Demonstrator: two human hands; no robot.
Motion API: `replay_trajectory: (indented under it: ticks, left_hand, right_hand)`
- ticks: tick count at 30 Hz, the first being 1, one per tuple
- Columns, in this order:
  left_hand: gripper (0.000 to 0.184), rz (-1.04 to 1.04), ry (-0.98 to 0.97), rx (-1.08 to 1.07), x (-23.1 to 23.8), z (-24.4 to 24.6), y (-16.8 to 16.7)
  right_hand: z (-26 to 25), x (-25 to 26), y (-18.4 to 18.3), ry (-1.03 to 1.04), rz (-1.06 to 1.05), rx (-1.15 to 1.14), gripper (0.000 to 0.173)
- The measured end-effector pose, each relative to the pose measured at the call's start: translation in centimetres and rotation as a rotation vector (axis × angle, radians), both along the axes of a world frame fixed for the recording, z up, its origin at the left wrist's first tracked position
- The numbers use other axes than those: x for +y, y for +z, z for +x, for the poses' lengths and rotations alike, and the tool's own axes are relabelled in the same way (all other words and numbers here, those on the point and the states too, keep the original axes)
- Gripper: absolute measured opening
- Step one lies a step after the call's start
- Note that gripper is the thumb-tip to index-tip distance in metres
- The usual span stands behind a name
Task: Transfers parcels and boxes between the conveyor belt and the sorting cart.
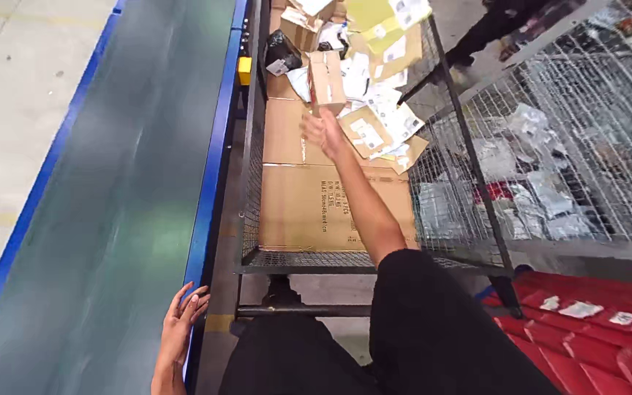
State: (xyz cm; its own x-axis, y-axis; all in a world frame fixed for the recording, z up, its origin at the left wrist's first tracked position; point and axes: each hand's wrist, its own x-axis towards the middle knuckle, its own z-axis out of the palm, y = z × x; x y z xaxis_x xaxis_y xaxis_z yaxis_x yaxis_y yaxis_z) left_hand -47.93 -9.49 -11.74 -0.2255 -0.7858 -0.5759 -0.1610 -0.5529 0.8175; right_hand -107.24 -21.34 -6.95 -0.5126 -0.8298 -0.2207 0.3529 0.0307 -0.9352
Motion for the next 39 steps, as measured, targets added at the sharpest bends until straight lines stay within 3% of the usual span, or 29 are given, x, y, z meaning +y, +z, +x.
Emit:
replay_trajectory:
  ticks: [3,8,11,15,19,23,29,32,35,39]
  left_hand:
    - [0.043,0.023,0.072,-0.021,2.0,2.1,-0.6]
    - [0.045,0.013,0.145,-0.008,5.2,6.2,-0.5]
    - [0.044,0.015,0.28,-0.049,7.6,10.2,0.7]
    - [0.047,-0.074,0.6,-0.257,11.9,17.8,0.2]
    - [0.051,-0.166,0.942,-0.34,17.1,26.4,2.0]
    - [0.058,-0.261,1.133,-0.639,23.8,34.8,3.2]
    - [0.089,-0.111,1.552,-1.223,38.1,47.1,6.3]
    - [0.094,0.002,1.699,-1.32,45.7,52.8,7.8]
    - [0.094,0.158,1.711,-1.226,52.2,58.1,6.5]
    - [0.085,0.295,1.419,-0.934,55.2,61.6,2.8]
  right_hand:
    - [10.8,2.2,-3.8,0.168,0.096,-0.064,0.052]
    - [26.1,7.2,-8.7,0.149,0.234,-0.307,0.047]
    - [34.1,10.1,-9.9,0.167,0.312,-0.415,0.042]
    - [40.1,12.3,-10.1,0.389,0.346,-0.212,0.04]
    - [44.1,12.3,-10.0,0.563,0.32,0.014,0.038]
    - [48.4,11.5,-10.3,0.702,0.282,0.174,0.036]
    - [61.8,12.4,-10.1,1.008,0.306,0.296,0.041]
    - [69.5,14.7,-10.7,1.254,0.216,0.422,0.042]
    - [75.7,18.4,-10.9,1.468,0.099,0.552,0.038]
    - [81.1,22.8,-10.3,1.856,0.045,0.589,0.044]
